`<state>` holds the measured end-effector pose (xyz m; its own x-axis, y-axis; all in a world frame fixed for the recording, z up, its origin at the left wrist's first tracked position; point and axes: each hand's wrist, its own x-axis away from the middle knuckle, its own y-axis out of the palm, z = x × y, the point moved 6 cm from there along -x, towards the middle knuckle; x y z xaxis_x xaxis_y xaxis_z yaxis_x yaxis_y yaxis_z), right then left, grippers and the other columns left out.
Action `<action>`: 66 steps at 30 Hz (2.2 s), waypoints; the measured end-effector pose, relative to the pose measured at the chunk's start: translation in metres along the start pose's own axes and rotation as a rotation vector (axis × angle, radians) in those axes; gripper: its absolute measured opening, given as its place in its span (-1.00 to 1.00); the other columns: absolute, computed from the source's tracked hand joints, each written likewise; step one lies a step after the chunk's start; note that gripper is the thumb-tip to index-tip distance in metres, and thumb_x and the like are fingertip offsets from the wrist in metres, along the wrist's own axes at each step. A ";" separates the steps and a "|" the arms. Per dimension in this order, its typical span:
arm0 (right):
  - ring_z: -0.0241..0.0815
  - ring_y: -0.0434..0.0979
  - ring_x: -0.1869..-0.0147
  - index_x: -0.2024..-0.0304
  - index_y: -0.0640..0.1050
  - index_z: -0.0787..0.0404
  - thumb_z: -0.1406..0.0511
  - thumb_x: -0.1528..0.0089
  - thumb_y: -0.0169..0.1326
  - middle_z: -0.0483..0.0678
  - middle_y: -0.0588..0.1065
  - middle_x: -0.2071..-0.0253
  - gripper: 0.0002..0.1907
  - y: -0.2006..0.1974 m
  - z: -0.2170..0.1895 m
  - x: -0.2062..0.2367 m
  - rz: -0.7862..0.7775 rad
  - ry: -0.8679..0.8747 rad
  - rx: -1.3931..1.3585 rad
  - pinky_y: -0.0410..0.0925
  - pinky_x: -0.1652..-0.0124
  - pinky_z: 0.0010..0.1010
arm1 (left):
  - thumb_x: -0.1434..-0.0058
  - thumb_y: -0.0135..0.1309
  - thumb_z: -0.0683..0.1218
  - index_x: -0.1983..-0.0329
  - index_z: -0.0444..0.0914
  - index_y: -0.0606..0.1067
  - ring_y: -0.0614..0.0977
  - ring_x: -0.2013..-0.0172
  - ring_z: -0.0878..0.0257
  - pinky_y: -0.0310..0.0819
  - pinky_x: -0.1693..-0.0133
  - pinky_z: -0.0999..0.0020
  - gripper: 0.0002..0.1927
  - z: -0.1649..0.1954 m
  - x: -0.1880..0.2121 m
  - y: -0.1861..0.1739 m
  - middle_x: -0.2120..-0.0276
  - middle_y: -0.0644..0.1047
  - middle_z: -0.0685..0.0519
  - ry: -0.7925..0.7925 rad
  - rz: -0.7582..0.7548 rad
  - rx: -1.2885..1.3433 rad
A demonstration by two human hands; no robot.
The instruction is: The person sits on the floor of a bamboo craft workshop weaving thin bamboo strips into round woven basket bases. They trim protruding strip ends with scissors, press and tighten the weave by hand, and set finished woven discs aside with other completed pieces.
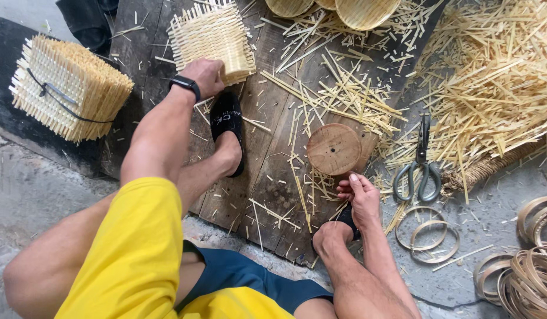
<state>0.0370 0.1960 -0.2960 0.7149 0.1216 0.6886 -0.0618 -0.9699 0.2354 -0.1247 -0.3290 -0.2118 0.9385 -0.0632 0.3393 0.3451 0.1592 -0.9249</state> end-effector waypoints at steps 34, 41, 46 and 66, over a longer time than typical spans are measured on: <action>-0.53 0.44 0.36 0.17 0.58 0.33 0.38 -0.19 0.39 -0.21 0.55 0.37 -0.75 0.013 -0.074 0.018 0.182 -0.468 0.166 0.35 0.36 -0.68 | -0.02 0.41 -0.11 0.18 -0.33 0.60 0.68 0.34 0.32 0.64 0.23 0.39 -0.66 0.248 0.064 0.108 0.29 0.69 0.01 -0.323 -0.167 1.179; -0.40 0.52 0.37 0.14 0.59 0.32 0.32 -0.22 0.37 -0.14 0.59 0.36 -0.74 0.015 -0.081 0.033 0.277 -0.412 0.407 0.40 0.37 -0.56 | -0.08 0.41 -0.10 0.14 -0.29 0.61 0.65 0.34 0.33 0.61 0.25 0.41 -0.69 0.251 0.070 0.101 0.30 0.66 0.03 -0.400 -0.200 1.041; -0.38 0.54 0.18 -0.01 0.53 0.27 0.32 -0.27 0.30 -0.13 0.55 0.20 -0.69 -0.043 -0.055 0.042 0.377 -0.620 0.065 0.47 0.17 -0.52 | -0.12 0.39 -0.07 -0.04 -0.35 0.54 0.68 0.21 0.32 0.61 0.17 0.42 -0.52 0.260 0.088 0.096 0.14 0.66 -0.01 -0.287 -0.211 1.151; -0.18 0.64 0.31 0.23 0.63 0.29 0.36 -0.24 0.26 0.01 0.60 0.32 -0.89 -0.212 -0.065 0.192 0.899 -0.497 0.642 0.49 0.28 -0.38 | -0.46 0.23 -0.25 -0.19 -0.25 0.49 0.64 -0.01 0.23 0.64 -0.04 0.37 -0.71 0.389 0.146 -0.019 -0.05 0.58 -0.05 0.495 0.394 0.681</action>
<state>0.1418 0.4388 -0.1696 0.7922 -0.6073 0.0601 -0.4179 -0.6117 -0.6717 0.0074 0.0418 -0.0777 0.9337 -0.2700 -0.2351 0.0771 0.7929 -0.6045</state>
